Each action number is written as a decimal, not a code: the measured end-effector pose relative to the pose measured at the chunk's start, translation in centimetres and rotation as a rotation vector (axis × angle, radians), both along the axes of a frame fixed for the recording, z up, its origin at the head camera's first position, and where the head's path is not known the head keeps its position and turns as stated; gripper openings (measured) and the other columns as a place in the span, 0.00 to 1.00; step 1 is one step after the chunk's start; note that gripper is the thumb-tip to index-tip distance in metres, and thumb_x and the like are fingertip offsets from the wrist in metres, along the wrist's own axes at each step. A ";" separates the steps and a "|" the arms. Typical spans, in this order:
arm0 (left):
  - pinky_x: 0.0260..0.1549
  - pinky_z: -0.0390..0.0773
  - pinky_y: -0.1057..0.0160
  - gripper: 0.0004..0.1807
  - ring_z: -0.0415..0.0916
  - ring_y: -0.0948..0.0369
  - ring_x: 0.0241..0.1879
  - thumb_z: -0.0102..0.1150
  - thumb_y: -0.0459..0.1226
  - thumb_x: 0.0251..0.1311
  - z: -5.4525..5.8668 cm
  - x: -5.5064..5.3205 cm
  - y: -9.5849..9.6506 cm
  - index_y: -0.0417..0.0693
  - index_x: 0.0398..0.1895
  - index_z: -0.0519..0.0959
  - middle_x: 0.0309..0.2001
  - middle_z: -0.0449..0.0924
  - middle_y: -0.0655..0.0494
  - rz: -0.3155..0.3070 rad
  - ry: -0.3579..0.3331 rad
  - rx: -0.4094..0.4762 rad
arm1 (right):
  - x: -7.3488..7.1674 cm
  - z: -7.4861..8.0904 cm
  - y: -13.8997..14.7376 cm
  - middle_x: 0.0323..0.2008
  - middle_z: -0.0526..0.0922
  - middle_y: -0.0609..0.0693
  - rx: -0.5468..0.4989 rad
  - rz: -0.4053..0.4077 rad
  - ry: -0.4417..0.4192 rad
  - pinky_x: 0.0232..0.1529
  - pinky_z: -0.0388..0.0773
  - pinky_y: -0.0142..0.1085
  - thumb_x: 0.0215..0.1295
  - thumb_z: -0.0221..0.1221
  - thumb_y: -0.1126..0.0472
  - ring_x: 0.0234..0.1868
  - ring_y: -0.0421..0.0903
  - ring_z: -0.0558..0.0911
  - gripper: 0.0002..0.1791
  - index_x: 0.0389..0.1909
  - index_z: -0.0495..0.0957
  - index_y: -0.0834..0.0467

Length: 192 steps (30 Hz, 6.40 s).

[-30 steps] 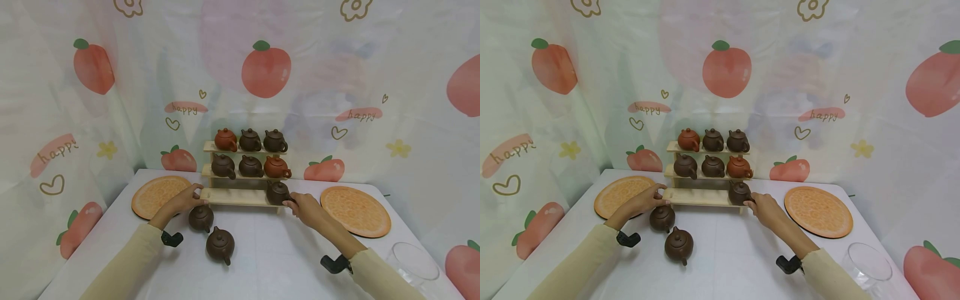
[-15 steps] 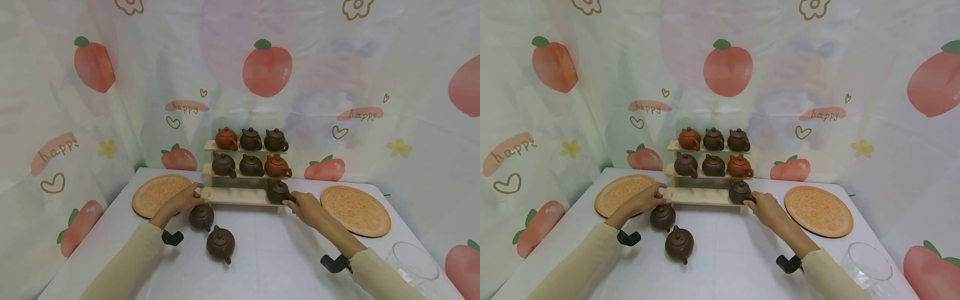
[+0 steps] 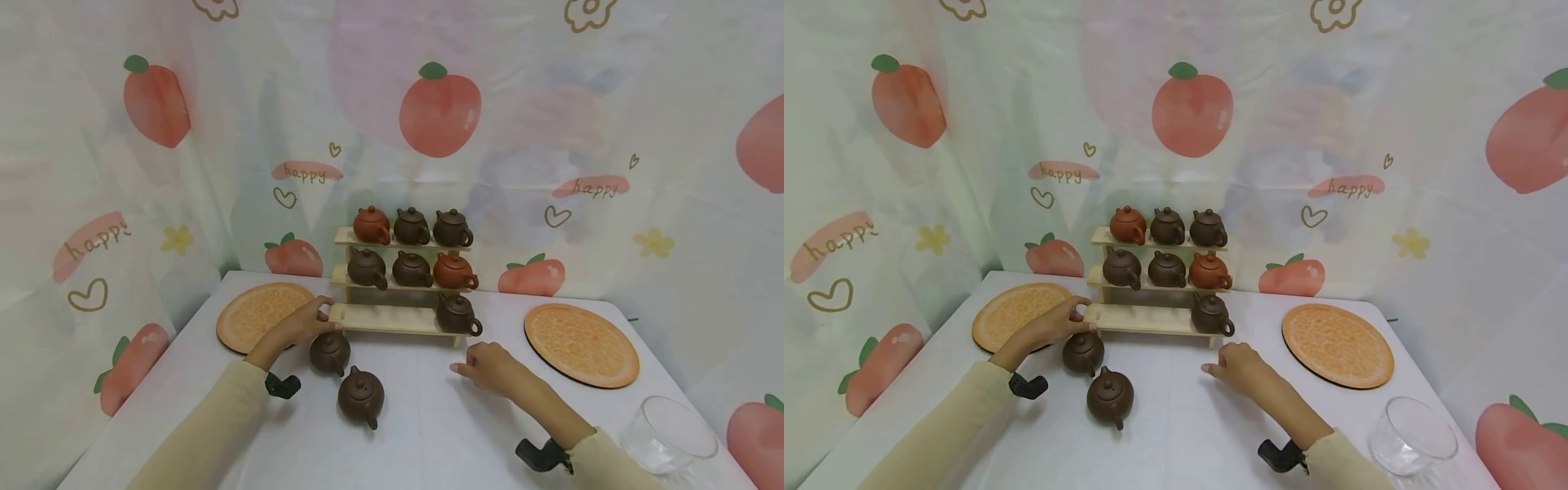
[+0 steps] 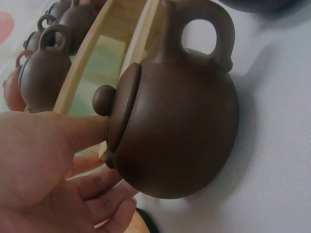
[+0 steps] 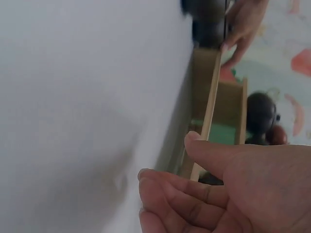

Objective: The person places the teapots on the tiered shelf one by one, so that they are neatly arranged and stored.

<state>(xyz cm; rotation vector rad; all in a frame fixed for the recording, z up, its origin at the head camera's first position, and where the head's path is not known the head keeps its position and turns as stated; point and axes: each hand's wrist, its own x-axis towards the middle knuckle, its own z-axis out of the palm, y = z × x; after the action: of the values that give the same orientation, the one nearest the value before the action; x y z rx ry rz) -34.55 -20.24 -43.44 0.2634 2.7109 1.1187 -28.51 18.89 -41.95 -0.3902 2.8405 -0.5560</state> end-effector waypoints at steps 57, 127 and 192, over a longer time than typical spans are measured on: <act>0.60 0.77 0.42 0.36 0.80 0.41 0.60 0.67 0.45 0.72 0.0 0.0 0.1 0.39 0.75 0.64 0.58 0.82 0.32 0.013 -0.016 0.002 | 5.8 -3.0 -5.6 0.23 0.75 0.43 -0.081 0.356 0.235 0.28 0.71 0.38 0.75 0.63 0.53 0.26 0.39 0.73 0.15 0.30 0.72 0.53; 0.60 0.77 0.43 0.35 0.80 0.43 0.60 0.67 0.46 0.72 -0.1 -0.1 0.0 0.41 0.75 0.65 0.58 0.83 0.35 0.024 -0.022 -0.006 | -2.7 0.9 -7.0 0.29 0.82 0.53 -0.090 -0.010 0.295 0.32 0.78 0.41 0.76 0.64 0.57 0.28 0.47 0.78 0.15 0.45 0.83 0.67; 0.59 0.76 0.41 0.34 0.79 0.42 0.59 0.67 0.43 0.72 0.2 0.2 0.2 0.40 0.75 0.65 0.58 0.81 0.33 0.014 -0.018 0.039 | 0.0 -3.0 -14.7 0.21 0.71 0.42 -0.088 0.410 0.282 0.29 0.70 0.34 0.75 0.65 0.56 0.24 0.38 0.69 0.15 0.28 0.73 0.54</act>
<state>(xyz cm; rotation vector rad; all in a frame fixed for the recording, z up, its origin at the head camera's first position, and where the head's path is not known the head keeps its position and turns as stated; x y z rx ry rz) -34.38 -20.09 -43.28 0.2400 2.6818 1.1730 -28.49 4.22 -44.96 -1.1149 2.8698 -0.5770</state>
